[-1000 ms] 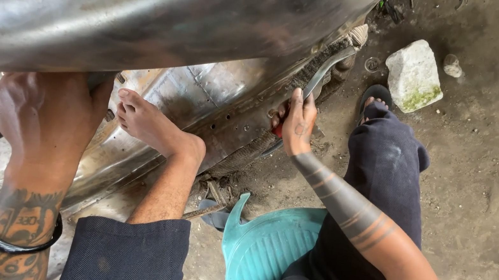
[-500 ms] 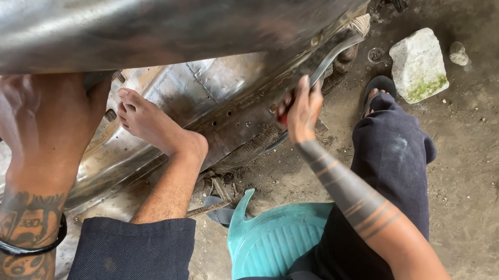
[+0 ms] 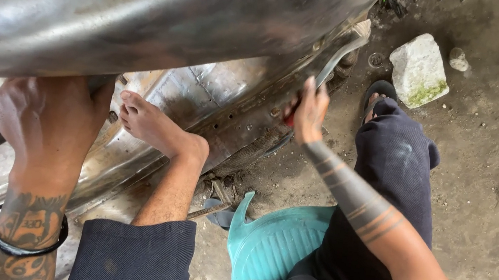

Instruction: Scraping and brushing a motorcycle frame to remove rust or old paint.

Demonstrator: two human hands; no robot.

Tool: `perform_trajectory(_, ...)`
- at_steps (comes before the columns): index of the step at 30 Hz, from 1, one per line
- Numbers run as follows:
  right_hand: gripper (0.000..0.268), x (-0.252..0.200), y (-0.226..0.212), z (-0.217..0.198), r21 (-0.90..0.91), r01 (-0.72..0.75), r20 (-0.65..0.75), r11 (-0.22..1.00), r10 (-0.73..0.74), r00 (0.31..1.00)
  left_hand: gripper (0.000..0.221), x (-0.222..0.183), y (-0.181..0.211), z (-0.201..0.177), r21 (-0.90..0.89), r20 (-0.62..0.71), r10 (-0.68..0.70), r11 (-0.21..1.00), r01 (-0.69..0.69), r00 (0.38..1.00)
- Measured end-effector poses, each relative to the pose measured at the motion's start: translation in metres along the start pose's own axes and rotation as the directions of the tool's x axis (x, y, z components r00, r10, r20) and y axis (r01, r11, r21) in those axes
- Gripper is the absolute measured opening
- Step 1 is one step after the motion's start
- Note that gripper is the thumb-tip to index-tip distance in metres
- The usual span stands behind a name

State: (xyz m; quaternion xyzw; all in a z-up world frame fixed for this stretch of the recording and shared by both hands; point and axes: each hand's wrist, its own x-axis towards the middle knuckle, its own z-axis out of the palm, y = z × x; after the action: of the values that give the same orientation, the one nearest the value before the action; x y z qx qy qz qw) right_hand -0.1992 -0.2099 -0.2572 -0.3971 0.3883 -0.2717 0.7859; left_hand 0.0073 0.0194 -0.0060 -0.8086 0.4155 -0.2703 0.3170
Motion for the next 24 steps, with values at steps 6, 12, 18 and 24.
perform_trajectory(6, 0.033, -0.022, 0.002, 0.002, -0.008, 0.018, 0.084, 1.0, -0.017, 0.996, 0.062, 0.003, 0.001, -0.004, -0.033, 0.034, -0.013, 0.999, 0.015, 0.999)
perform_trajectory(12, 0.028, -0.005, 0.012, -0.004, 0.084, 0.069, -0.016, 0.994, -0.068, 0.998, 0.066, 0.0, 0.0, -0.005, 0.0, 0.002, 0.007, 1.0, -0.007, 1.0)
perform_trajectory(18, 0.035, -0.003, -0.003, 0.001, -0.025, -0.011, 0.027, 1.0, 0.012, 1.0, 0.064, 0.005, 0.001, -0.005, -0.04, 0.068, -0.017, 0.999, 0.02, 0.998)
perform_trajectory(24, 0.034, -0.023, -0.008, 0.005, 0.003, 0.063, 0.052, 0.998, -0.063, 0.997, 0.057, 0.003, 0.001, -0.007, -0.065, -0.01, -0.012, 0.998, 0.011, 1.0)
